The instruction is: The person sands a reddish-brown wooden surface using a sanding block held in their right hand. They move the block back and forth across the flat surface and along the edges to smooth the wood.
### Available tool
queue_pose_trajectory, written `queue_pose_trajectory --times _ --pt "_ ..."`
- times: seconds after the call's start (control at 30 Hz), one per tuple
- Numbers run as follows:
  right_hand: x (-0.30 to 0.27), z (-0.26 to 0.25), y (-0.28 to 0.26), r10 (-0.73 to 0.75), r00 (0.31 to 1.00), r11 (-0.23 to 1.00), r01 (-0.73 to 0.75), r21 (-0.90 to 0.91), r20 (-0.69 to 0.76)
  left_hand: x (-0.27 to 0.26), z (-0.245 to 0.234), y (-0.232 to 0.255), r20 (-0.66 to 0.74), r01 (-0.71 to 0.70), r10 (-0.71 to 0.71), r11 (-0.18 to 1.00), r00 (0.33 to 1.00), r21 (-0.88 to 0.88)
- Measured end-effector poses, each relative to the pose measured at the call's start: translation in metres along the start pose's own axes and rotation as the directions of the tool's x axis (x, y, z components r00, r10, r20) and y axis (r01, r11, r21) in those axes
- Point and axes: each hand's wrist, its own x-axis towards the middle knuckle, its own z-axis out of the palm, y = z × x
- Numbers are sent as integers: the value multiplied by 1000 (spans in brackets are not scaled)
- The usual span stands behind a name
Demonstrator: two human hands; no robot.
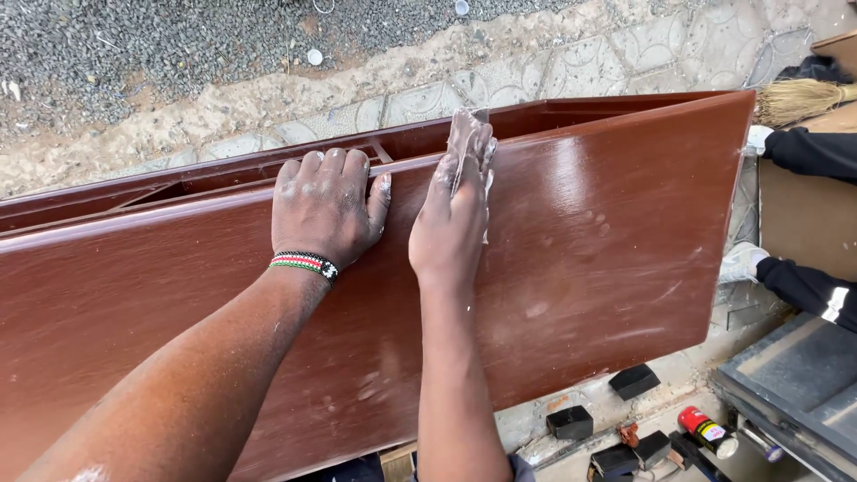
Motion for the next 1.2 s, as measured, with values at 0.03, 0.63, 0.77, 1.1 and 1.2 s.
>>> queue_pose_trajectory --times 0.03,0.63,0.77,1.1,1.2 --pt "-5 -1 -4 14 1000 1000 -14 -23 10 0 0 -1 4 8 -8 1000 1000 -1" --pt "-61 13 210 -566 707 -271 327 -905 425 -2 12 0 0 14 -14 1000 1000 -8" --pt "28 -63 148 -524 851 650 425 -629 34 -3 13 1 -108 2 -2 1000 994 -2" --pt "-3 -52 99 -384 920 809 292 -510 -82 -6 12 0 -97 1 -5 999 995 -43" --pt "-30 -44 86 -326 936 855 231 -465 -134 -4 14 -1 -79 -9 7 1000 997 -27"
